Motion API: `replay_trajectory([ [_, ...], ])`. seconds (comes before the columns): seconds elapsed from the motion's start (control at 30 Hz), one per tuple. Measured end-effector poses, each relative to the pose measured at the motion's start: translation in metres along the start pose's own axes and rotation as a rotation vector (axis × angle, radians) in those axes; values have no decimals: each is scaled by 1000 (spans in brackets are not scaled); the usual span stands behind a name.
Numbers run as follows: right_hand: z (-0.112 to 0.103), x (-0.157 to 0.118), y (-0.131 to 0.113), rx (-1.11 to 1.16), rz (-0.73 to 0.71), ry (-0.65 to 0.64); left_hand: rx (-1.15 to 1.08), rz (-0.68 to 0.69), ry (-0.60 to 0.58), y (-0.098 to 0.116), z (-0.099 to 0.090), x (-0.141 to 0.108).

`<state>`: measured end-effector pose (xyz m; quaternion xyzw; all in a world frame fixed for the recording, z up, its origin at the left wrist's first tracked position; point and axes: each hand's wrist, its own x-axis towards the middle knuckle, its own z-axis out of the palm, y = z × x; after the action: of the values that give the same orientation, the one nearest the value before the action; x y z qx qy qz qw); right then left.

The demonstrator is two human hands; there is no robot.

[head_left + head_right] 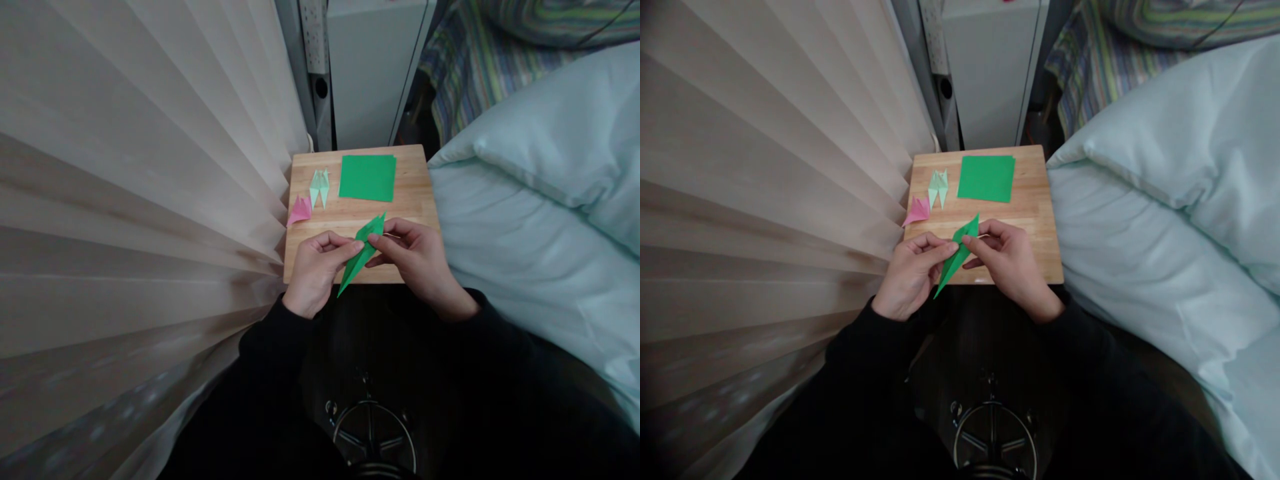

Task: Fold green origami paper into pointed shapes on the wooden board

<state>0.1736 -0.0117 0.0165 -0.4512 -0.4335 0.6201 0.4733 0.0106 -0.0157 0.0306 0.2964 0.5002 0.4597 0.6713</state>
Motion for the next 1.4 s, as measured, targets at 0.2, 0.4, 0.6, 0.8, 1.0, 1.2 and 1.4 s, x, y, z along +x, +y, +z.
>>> replay_trajectory([
  [0.2, 5, -2, 0, 49, -8, 17, 19, 66, 26, -3, 1, 1],
  [0.4, 8, -2, -2, 73, -34, 65, 50, 82, 36, -3, 4, -1],
  [0.6, 7, -2, -4, 38, -62, 95, -34, 4, -61, 0, 0, -1],
  [0.8, 5, -2, -3, 20, -64, 82, 5, 48, -176, 2, -5, 1],
  [1.0, 5, -4, -4, -3, -91, 48, 27, 88, -171, -2, -6, 2],
  [1.2, 5, -4, -4, 2, -61, 20, 69, 139, -145, -2, -8, 6],
  [1.4, 6, -5, -5, 7, -55, 3, 96, 159, -121, -1, -7, 5],
])
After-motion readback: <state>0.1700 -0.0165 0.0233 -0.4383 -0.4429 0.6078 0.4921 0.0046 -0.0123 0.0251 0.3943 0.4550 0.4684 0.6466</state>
